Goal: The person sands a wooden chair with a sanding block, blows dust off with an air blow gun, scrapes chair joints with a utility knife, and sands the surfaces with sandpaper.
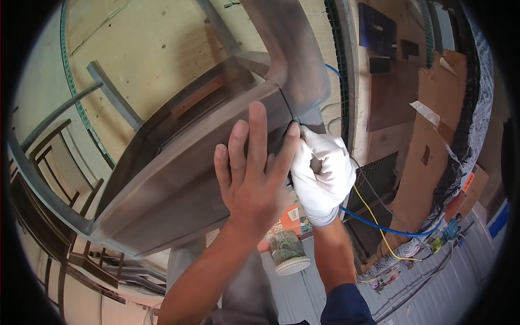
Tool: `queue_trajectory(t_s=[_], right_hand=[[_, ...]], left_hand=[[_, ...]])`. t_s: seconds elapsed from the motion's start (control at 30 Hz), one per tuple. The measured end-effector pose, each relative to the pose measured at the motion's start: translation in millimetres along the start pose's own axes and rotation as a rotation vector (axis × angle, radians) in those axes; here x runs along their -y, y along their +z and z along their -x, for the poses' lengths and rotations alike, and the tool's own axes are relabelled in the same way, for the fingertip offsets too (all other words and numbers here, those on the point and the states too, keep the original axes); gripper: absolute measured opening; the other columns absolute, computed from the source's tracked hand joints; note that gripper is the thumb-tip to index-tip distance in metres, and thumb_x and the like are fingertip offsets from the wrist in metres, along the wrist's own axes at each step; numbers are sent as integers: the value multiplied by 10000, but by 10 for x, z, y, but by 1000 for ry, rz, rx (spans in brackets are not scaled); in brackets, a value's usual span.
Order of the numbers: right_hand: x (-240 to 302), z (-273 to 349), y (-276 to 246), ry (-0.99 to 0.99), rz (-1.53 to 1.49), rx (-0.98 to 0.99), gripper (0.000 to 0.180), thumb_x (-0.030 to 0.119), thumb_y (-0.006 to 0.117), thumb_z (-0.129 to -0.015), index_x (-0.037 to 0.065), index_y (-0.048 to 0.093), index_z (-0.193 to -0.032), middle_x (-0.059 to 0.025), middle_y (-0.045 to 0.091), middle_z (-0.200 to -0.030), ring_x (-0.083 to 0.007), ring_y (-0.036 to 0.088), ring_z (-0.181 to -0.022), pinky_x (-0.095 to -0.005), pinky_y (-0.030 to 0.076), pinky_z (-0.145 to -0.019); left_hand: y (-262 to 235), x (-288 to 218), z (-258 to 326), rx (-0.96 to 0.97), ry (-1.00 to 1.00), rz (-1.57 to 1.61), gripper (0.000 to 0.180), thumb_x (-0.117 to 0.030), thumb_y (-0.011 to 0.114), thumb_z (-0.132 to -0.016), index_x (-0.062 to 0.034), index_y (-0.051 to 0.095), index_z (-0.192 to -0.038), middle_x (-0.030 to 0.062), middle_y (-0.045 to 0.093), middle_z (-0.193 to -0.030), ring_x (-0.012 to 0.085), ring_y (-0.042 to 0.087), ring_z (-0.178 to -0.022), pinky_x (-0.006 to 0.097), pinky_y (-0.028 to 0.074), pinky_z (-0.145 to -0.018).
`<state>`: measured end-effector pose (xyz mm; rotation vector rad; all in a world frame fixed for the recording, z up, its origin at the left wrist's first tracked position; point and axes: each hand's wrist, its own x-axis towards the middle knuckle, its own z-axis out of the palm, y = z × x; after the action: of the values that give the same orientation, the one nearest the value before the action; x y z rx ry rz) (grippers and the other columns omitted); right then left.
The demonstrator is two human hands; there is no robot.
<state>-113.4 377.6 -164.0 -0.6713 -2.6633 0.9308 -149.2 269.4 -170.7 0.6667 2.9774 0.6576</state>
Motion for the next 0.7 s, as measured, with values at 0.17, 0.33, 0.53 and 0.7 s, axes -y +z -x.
queue_trajectory(t_s=[0.17, 0.33, 0.53, 0.7], right_hand=[[71, 16, 52, 82, 8, -60, 222, 111, 832, -826, 97, 734, -1025, -66, 691, -852, -210, 652, -616, -322, 519, -559], [8, 28, 43, 59, -8, -97, 223, 122, 824, -836, 104, 737, -1041, -60, 689, -847, -213, 655, -624, -325, 522, -572], [-22, 15, 51, 39, -70, -66, 229, 132, 802, -863, 81, 744, -1078, -91, 688, -861, -203, 627, -625, -338, 514, -575], [14, 27, -7, 122, -35, -19, 245, 115, 807, -857, 67, 744, -1089, -92, 699, -870, -201, 632, -652, -333, 514, -583]], left_hand=[[27, -9, -24, -72, -28, 31, 409, -96, 626, -916, -345, 733, -1222, 97, 566, -1532, 259, 471, -1438, 391, 197, -1235], [55, -5, 11, 0, 25, -6, 372, -198, 701, -889, -330, 761, -1231, 185, 426, -1623, 325, 407, -1469, 447, 169, -1231], [33, 18, -1, 10, 20, -31, 380, -219, 722, -879, -343, 758, -1237, 138, 451, -1614, 317, 445, -1432, 453, 238, -1208], [57, -13, -13, 2, 2, 34, 397, -162, 677, -905, -341, 753, -1252, 147, 445, -1616, 321, 443, -1434, 459, 239, -1212]])
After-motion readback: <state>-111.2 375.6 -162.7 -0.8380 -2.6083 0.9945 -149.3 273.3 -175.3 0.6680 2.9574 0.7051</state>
